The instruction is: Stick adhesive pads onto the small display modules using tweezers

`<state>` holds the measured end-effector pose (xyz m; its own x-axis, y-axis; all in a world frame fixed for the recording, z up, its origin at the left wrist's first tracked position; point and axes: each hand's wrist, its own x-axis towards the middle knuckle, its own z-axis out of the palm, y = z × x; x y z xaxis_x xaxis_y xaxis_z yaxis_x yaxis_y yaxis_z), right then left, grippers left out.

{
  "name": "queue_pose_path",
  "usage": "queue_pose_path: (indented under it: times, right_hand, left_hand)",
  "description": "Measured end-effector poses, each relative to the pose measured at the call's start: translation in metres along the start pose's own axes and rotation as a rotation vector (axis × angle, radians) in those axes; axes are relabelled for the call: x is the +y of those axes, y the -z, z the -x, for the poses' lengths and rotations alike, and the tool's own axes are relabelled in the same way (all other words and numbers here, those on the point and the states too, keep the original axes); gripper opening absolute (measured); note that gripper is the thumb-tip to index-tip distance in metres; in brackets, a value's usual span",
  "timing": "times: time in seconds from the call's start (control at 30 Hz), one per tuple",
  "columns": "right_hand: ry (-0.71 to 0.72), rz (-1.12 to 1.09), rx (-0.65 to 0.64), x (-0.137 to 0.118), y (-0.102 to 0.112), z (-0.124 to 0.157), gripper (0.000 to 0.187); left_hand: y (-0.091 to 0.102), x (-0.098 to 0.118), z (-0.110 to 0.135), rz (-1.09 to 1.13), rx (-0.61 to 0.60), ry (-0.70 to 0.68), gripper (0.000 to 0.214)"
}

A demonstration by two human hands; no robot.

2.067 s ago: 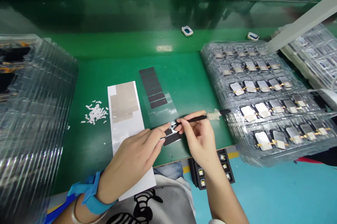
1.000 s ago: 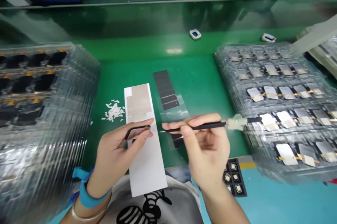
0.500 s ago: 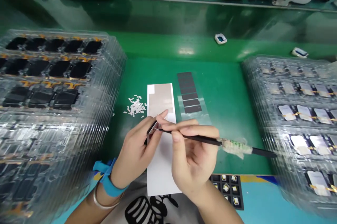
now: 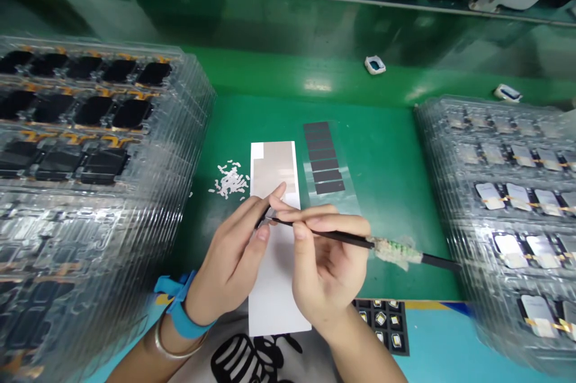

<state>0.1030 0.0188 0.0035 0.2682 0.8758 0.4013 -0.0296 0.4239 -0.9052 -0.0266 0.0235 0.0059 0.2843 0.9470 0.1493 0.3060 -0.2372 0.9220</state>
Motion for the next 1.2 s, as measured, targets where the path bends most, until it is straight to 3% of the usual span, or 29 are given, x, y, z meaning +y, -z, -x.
queue_pose_path:
  times: [1.2]
  right_hand:
    - [0.084, -0.062, -0.02, 0.0077, 0.0016, -0.0017, 0.025]
  left_hand:
    - [-0.0025, -0.0021, 0.0015, -0.045, -0.011, 0.027, 0.049]
